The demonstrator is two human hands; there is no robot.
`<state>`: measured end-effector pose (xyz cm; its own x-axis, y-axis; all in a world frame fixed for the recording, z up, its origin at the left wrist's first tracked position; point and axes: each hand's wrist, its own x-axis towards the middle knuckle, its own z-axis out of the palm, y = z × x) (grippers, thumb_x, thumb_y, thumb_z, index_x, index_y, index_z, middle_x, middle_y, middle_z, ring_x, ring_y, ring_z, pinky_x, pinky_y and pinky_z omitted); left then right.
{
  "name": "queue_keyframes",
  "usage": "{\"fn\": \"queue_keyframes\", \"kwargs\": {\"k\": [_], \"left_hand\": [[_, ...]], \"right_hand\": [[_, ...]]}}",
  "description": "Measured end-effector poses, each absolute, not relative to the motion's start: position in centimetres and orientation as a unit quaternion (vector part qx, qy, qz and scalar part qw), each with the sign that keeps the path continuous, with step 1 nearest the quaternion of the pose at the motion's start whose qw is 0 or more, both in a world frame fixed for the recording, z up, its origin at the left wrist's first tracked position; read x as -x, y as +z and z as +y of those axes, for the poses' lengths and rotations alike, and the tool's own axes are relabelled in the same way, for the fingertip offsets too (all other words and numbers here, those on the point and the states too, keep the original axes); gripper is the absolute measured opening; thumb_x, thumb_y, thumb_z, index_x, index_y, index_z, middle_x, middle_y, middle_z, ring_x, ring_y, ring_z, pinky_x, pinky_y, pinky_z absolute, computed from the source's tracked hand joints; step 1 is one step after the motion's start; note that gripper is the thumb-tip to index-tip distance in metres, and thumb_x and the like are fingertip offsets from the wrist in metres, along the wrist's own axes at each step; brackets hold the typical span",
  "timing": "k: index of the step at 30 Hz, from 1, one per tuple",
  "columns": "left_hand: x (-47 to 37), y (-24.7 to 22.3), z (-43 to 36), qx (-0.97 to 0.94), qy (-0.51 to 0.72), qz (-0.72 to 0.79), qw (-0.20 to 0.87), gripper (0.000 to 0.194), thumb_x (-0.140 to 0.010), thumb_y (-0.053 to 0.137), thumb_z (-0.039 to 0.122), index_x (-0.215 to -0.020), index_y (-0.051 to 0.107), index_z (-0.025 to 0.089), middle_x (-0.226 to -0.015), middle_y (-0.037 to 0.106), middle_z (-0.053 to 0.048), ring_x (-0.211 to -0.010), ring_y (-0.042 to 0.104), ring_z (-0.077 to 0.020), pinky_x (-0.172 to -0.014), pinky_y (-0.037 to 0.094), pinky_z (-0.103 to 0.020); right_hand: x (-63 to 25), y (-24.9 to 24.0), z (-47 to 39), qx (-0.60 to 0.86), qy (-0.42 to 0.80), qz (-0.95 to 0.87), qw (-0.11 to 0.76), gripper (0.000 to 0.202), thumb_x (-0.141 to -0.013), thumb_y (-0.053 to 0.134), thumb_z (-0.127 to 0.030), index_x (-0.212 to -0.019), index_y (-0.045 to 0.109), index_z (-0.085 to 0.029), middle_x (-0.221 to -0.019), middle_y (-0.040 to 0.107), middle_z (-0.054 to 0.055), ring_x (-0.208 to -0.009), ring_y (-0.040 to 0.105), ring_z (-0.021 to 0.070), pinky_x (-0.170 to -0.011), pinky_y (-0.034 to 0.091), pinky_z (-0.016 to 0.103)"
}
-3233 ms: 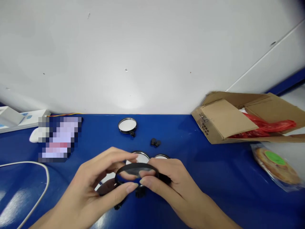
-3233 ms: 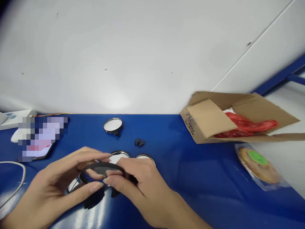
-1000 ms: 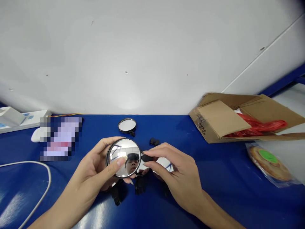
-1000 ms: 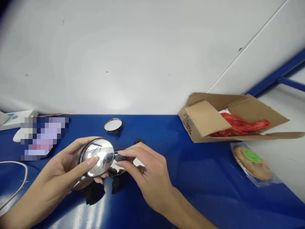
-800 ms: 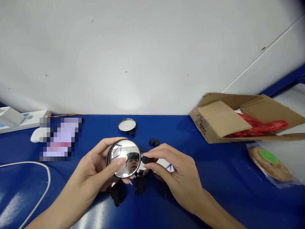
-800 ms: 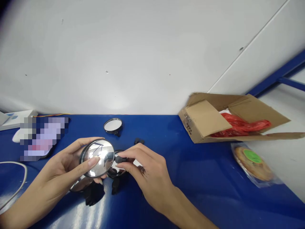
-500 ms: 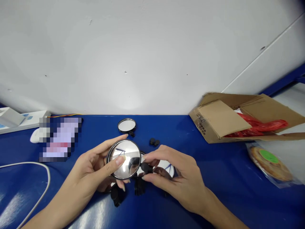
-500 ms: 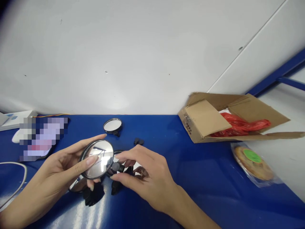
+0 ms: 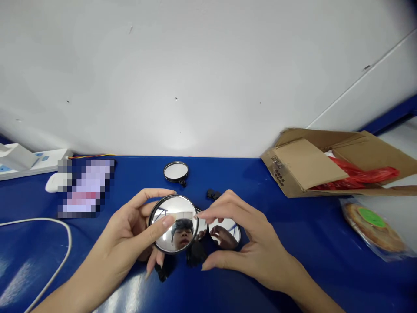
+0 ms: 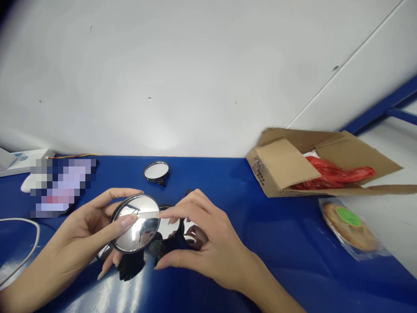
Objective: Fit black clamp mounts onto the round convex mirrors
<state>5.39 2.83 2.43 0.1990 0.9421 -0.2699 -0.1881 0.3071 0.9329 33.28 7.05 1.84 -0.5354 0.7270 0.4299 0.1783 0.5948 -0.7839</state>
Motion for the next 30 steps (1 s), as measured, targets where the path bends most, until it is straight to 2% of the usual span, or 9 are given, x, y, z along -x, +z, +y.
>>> {"fn": "queue_keyframes", "kwargs": {"k": [4,8,11,14,18,23,27,30], "left_hand": [[-5.4,2.8,2.6,-0.440,0.413,0.468,0.645,0.054,-0.104,0.089,0.051,-0.152,0.074,0.030,-0.102,0.085,-0.005,-0.055,0.072,-0.0113,-0.050,0.061,-0.018],[-5.2,2.7,2.0,-0.489,0.372,0.489,0.619,0.067,-0.103,0.089,0.053,-0.166,0.069,0.040,-0.106,0.085,-0.004,-0.071,0.074,-0.0165,-0.062,0.065,-0.023],[-5.0,2.2,1.4,-0.511,0.341,0.520,0.593,0.082,-0.101,0.090,0.054,-0.175,0.056,0.049,-0.112,0.085,-0.003,-0.082,0.074,-0.0201,-0.065,0.065,-0.024],[-4.9,1.7,1.0,-0.519,0.333,0.512,0.599,0.088,-0.104,0.086,0.053,-0.181,0.043,0.053,-0.106,0.081,-0.001,-0.079,0.071,-0.0193,-0.068,0.067,-0.027],[-5.0,1.3,0.8,-0.523,0.344,0.498,0.600,0.089,-0.106,0.084,0.052,-0.182,0.038,0.055,-0.102,0.078,0.000,-0.080,0.069,-0.0204,-0.071,0.070,-0.031],[-5.2,1.3,0.5,-0.525,0.349,0.480,0.609,0.088,-0.107,0.084,0.050,-0.181,0.037,0.057,-0.122,0.078,-0.002,-0.085,0.069,-0.0194,-0.071,0.066,-0.028],[-5.9,2.2,0.3,-0.506,0.394,0.460,0.614,0.076,-0.112,0.079,0.048,-0.179,0.043,0.053,-0.136,0.074,-0.006,-0.096,0.073,-0.0216,-0.087,0.066,-0.036],[-6.1,2.9,0.7,-0.514,0.436,0.452,0.584,0.067,-0.113,0.076,0.051,-0.174,0.050,0.045,-0.142,0.073,-0.011,-0.107,0.073,-0.0255,-0.097,0.063,-0.040]], "right_hand": [[-33.0,1.4,6.4,0.265,0.219,-0.854,0.390,0.090,-0.075,0.110,-0.061,-0.152,0.073,-0.034,-0.150,0.066,0.011,-0.127,0.070,0.0297,-0.103,0.066,0.042],[-32.3,1.2,5.9,0.230,0.173,-0.876,0.387,0.108,-0.082,0.101,-0.072,-0.169,0.055,-0.027,-0.171,0.055,0.019,-0.146,0.063,0.0354,-0.117,0.063,0.046],[-31.8,1.3,5.8,0.211,0.165,-0.889,0.372,0.106,-0.091,0.095,-0.071,-0.172,0.048,-0.021,-0.170,0.059,0.022,-0.152,0.063,0.0346,-0.128,0.055,0.048],[-31.8,1.4,5.9,0.191,0.156,-0.897,0.368,0.091,-0.100,0.088,-0.068,-0.168,0.053,-0.020,-0.167,0.065,0.020,-0.150,0.066,0.0302,-0.129,0.053,0.044],[-31.9,1.3,5.9,0.189,0.150,-0.901,0.359,0.085,-0.102,0.087,-0.065,-0.167,0.054,-0.020,-0.169,0.064,0.019,-0.149,0.066,0.0296,-0.128,0.053,0.045],[-31.8,1.3,5.6,0.195,0.148,-0.905,0.347,0.093,-0.097,0.093,-0.058,-0.168,0.049,-0.018,-0.167,0.064,0.021,-0.147,0.066,0.0325,-0.124,0.056,0.048],[-33.0,2.3,6.0,0.278,0.181,-0.868,0.370,0.095,-0.083,0.101,-0.043,-0.162,0.051,-0.026,-0.161,0.065,0.015,-0.146,0.065,0.0346,-0.123,0.057,0.049],[-35.1,3.6,7.1,0.374,0.196,-0.836,0.351,0.090,-0.077,0.103,-0.040,-0.153,0.056,-0.033,-0.154,0.066,0.010,-0.144,0.065,0.0364,-0.119,0.059,0.051]]}}
